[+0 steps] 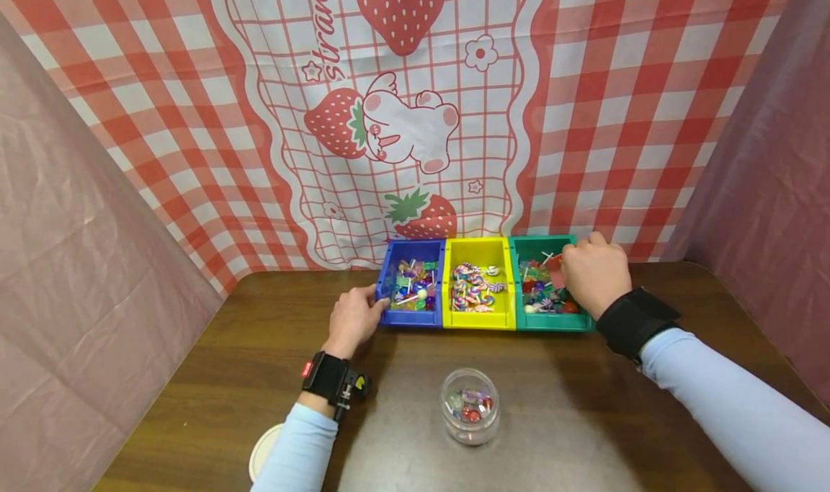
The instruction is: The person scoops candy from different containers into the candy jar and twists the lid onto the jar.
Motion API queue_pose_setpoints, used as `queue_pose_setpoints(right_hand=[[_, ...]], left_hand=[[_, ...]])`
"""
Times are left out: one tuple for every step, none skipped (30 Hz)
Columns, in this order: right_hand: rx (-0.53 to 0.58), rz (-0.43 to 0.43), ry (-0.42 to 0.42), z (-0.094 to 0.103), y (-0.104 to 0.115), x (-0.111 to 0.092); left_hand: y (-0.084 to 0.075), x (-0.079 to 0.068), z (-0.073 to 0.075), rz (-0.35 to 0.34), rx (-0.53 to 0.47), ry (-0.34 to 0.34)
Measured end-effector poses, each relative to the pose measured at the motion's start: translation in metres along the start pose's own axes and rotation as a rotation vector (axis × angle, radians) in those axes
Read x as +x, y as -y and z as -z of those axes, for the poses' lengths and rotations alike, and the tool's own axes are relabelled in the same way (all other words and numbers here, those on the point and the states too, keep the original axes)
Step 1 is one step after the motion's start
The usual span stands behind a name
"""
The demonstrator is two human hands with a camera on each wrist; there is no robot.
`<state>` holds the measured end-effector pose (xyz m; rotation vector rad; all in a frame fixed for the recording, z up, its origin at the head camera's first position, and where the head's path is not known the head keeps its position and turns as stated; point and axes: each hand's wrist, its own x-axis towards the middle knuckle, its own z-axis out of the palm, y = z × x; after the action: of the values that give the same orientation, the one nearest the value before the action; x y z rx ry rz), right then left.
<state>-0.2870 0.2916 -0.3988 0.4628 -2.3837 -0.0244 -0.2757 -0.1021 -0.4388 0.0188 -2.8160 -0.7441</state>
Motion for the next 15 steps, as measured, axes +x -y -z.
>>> queue_pose_setpoints(right_hand=[[-0.001,-0.009,0.020,-0.001,0.001,0.000],[-0.001,-0.020,0.042,-0.002,0.002,0.001],[0.003,-0.039,0.071,-0.002,0.002,0.002],[0.013,-0.061,0.107,-0.003,0.002,0.002],[0.026,-0.084,0.145,-0.003,0.002,0.004],[0.043,-0.112,0.191,-0.003,0.002,0.005],[0.058,-0.142,0.241,-0.003,0.002,0.007],[0.076,-0.174,0.294,-0.003,0.001,0.009],[0.093,-0.209,0.350,-0.003,0.001,0.012],[0.109,-0.241,0.403,-0.003,0.000,0.014],[0.122,-0.269,0.448,-0.003,-0.001,0.016],[0.132,-0.292,0.490,-0.003,-0.002,0.017],[0.142,-0.312,0.526,-0.004,-0.003,0.018],[0.154,-0.330,0.554,-0.004,-0.004,0.019],[0.166,-0.345,0.575,-0.005,-0.004,0.019]], left_hand=[[0.000,0.000,0.000,0.000,0.000,0.001],[0.000,0.000,0.000,-0.001,0.000,0.002],[0.000,0.000,0.000,-0.004,0.000,0.002],[0.000,0.000,0.000,-0.005,-0.003,0.004],[0.001,0.000,0.000,-0.007,-0.005,0.002],[0.001,0.001,0.000,-0.008,-0.006,0.001],[0.001,0.001,0.000,-0.010,-0.004,-0.003],[0.001,0.001,0.000,-0.012,-0.003,-0.007],[0.002,0.002,-0.001,-0.013,0.000,-0.011],[0.002,0.002,-0.001,-0.014,0.001,-0.015],[0.002,0.002,-0.001,-0.016,0.003,-0.017],[0.003,0.002,-0.001,-0.013,0.006,-0.018],[0.003,0.002,-0.002,-0.013,0.007,-0.018],[0.003,0.002,-0.002,-0.012,0.005,-0.015],[0.003,0.002,-0.002,-0.012,0.004,-0.014]])
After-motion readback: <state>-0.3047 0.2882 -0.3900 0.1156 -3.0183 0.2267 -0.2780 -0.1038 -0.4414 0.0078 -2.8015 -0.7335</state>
